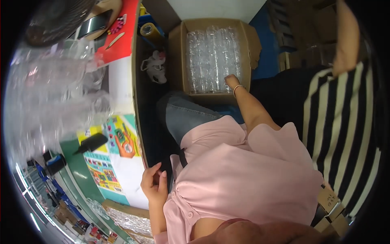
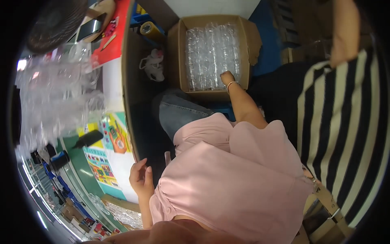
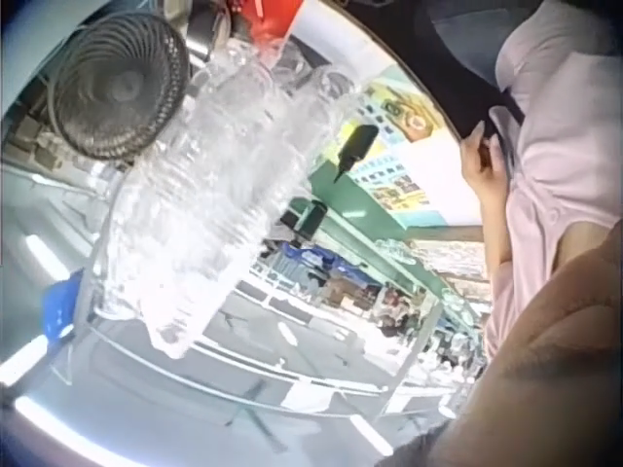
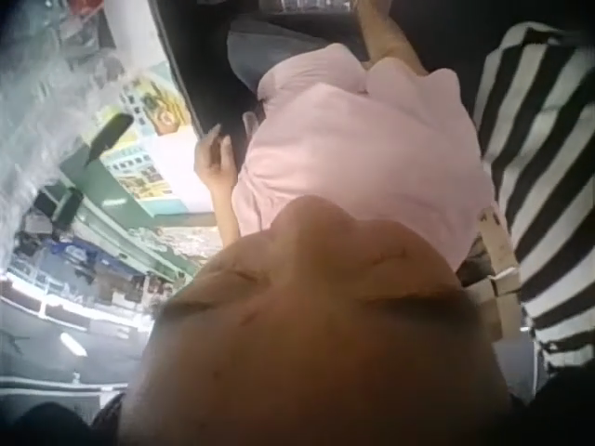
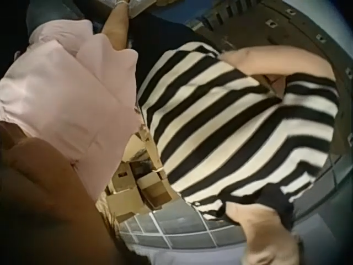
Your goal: Using a handheld air blower to clean small plastic tubes and inspecting plastic mug components.
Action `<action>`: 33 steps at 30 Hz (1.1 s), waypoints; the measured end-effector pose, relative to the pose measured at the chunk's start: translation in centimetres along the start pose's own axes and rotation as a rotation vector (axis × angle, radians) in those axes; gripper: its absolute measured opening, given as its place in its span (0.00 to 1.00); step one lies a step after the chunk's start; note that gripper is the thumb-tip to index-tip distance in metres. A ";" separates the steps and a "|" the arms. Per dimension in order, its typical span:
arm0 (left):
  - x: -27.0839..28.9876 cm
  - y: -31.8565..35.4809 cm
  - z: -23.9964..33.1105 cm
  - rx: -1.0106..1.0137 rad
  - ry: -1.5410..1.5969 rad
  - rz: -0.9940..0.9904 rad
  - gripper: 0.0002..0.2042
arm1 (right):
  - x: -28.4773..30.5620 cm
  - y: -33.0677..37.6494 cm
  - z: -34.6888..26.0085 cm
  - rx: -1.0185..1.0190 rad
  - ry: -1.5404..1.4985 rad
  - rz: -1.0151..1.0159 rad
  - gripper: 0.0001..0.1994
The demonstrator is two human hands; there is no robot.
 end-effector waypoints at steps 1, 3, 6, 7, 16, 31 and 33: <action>-1.4 -1.3 -1.0 0.076 0.086 -0.071 0.12 | -1.5 -0.2 0.4 0.098 0.203 -0.066 0.07; -4.0 -5.0 -1.7 0.146 0.171 -0.135 0.14 | -5.6 0.1 -0.5 0.199 0.370 -0.107 0.07; -9.4 -9.3 -3.3 0.247 0.451 -0.279 0.17 | -4.7 -1.1 8.2 -0.132 0.160 -0.102 0.09; -10.5 -9.9 -4.7 0.375 0.509 -0.294 0.17 | -6.3 -1.0 7.5 -0.258 0.030 -0.114 0.09; -16.2 -13.7 -9.8 0.737 0.795 -0.305 0.18 | -9.8 -1.3 6.3 -0.762 -0.261 -0.108 0.43; -23.3 -23.5 -10.6 0.562 0.616 -0.352 0.30 | -1.3 -1.8 -8.7 -0.540 -0.864 -0.107 0.42; -27.7 -24.9 -10.2 0.659 0.642 -0.431 0.35 | 1.7 -1.6 -11.2 -0.665 -1.231 -0.151 0.41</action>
Point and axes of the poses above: each hand's wrist, its own y-axis away from the middle knuckle, its own x-axis out of the back of the hand, z = x × y, the point moved 9 cm from there along -y, towards the middle knuckle, and after that the axes turned 5 degrees about y, right-handed, at the moved point
